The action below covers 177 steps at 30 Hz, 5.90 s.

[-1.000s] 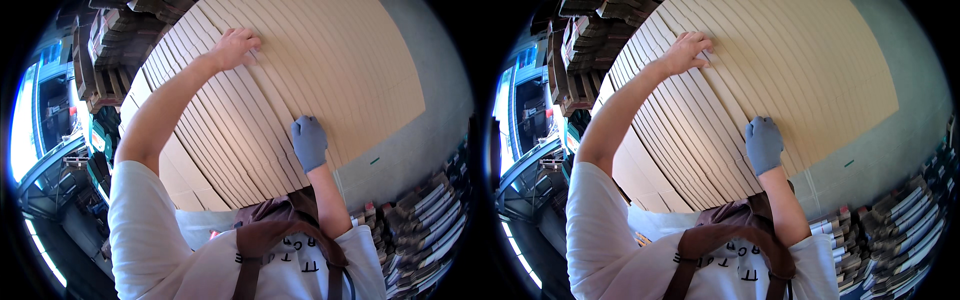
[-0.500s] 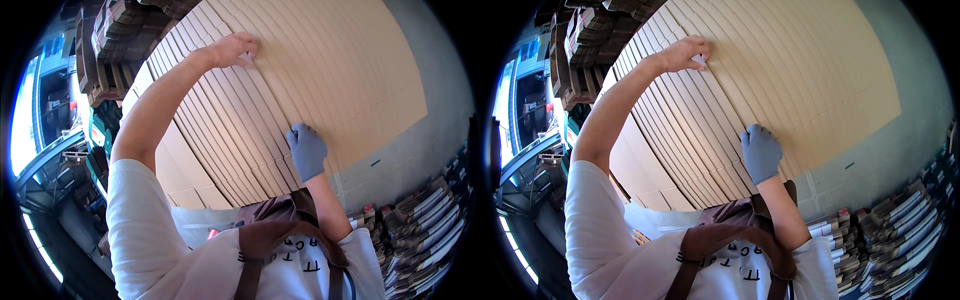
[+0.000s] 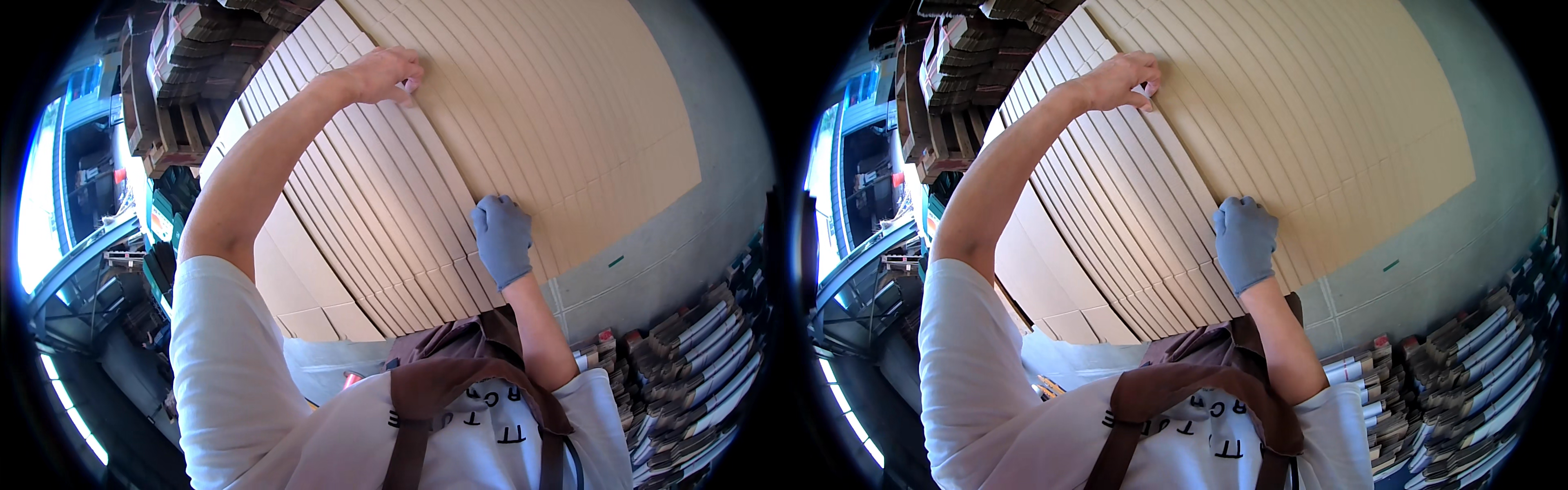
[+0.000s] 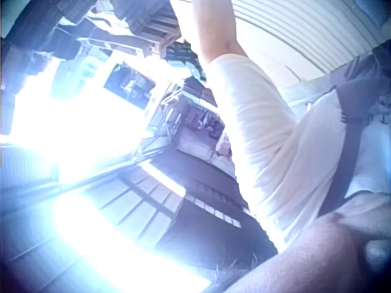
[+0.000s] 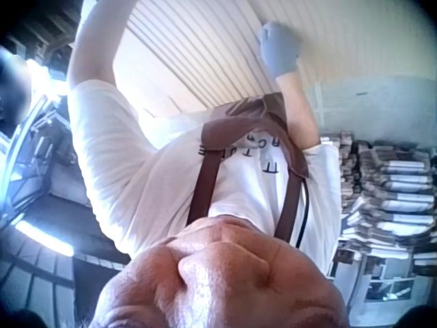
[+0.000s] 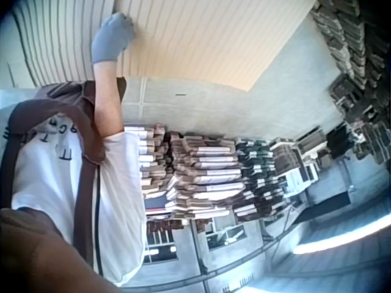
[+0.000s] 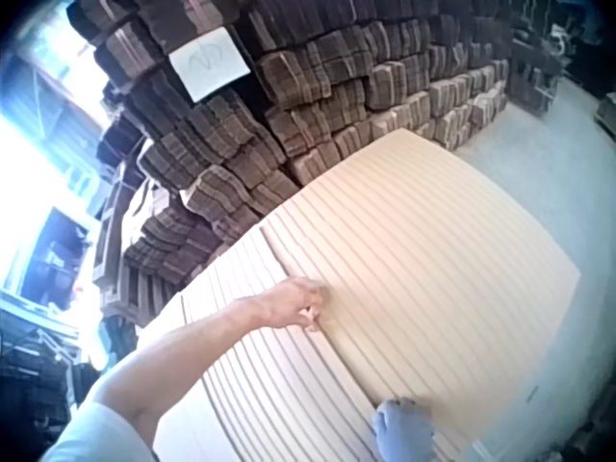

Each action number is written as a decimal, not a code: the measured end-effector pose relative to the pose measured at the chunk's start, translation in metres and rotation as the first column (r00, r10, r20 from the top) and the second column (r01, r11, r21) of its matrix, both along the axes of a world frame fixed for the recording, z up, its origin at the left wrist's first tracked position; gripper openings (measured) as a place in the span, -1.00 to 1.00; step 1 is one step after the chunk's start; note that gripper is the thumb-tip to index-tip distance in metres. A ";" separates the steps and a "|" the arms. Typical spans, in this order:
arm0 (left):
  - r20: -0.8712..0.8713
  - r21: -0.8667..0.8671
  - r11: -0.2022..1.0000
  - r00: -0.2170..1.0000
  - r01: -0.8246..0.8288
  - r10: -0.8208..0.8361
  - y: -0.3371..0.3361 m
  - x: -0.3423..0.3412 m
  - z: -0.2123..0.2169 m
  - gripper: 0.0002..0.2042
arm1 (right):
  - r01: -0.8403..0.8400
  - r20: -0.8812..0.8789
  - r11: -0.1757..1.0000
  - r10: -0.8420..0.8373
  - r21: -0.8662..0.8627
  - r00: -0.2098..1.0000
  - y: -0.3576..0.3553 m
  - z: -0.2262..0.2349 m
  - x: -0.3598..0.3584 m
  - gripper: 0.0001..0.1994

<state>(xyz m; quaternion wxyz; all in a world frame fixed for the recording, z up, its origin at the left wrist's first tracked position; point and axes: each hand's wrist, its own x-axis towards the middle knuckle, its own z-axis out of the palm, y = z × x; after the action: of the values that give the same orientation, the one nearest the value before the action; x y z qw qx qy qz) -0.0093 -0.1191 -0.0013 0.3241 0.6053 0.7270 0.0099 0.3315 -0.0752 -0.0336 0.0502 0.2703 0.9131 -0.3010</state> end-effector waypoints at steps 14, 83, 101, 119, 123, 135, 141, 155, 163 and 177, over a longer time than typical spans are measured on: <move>0.003 -0.016 1.000 1.000 0.001 -0.001 0.005 -0.002 0.004 -0.76 | 0.015 0.003 0.998 -0.015 -0.055 1.000 0.006 -0.011 0.002 -0.83; -0.063 -0.059 0.998 0.998 -0.002 -0.002 -0.029 -0.001 -0.003 -0.77 | 0.003 0.059 0.992 0.004 -0.124 0.998 -0.024 0.005 0.008 -0.84; -0.168 -0.092 0.996 0.985 0.021 -0.037 -0.019 0.007 0.009 -0.82 | 0.085 -0.084 0.993 -0.092 -0.087 0.992 -0.023 0.002 0.007 -0.85; -0.300 0.150 0.978 0.936 -0.145 0.185 -0.040 0.025 0.001 -0.64 | 0.110 -0.026 0.987 -0.114 -0.115 0.993 -0.021 0.011 0.001 -0.87; -0.304 0.232 0.951 0.914 -0.203 0.269 -0.052 0.031 -0.006 -0.61 | 0.107 -0.078 0.988 -0.116 -0.110 0.990 -0.023 0.002 0.008 -0.88; -0.341 0.221 0.954 0.900 -0.203 0.271 -0.056 0.033 -0.011 -0.62 | 0.142 -0.047 0.986 -0.146 -0.087 0.988 -0.024 0.004 0.005 -0.87; -0.420 0.292 0.947 0.872 -0.134 0.253 -0.062 0.035 -0.014 -0.67 | 0.172 -0.157 0.984 -0.176 -0.041 0.972 -0.029 0.014 0.013 -0.84; -0.064 0.027 0.999 0.998 -0.020 0.022 -0.068 0.009 0.001 -0.73 | 0.091 -0.006 0.983 -0.093 -0.162 0.996 -0.057 0.007 0.015 -0.84; -0.073 -0.063 0.997 0.997 -0.036 0.032 -0.054 0.011 0.012 -0.73 | 0.111 -0.006 0.986 -0.113 -0.128 0.994 -0.057 0.008 0.008 -0.84; -0.088 0.010 0.998 0.994 0.068 -0.067 -0.052 0.005 0.002 -0.75 | 0.061 -0.102 0.996 -0.068 -0.072 0.992 -0.055 0.010 0.003 -0.85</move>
<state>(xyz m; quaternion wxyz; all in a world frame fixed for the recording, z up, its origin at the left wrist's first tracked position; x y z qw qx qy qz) -0.0047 -0.1712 0.0010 0.2882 0.6316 0.7193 -0.0228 0.3343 -0.1306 -0.0233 0.0020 0.2816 0.8944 -0.3474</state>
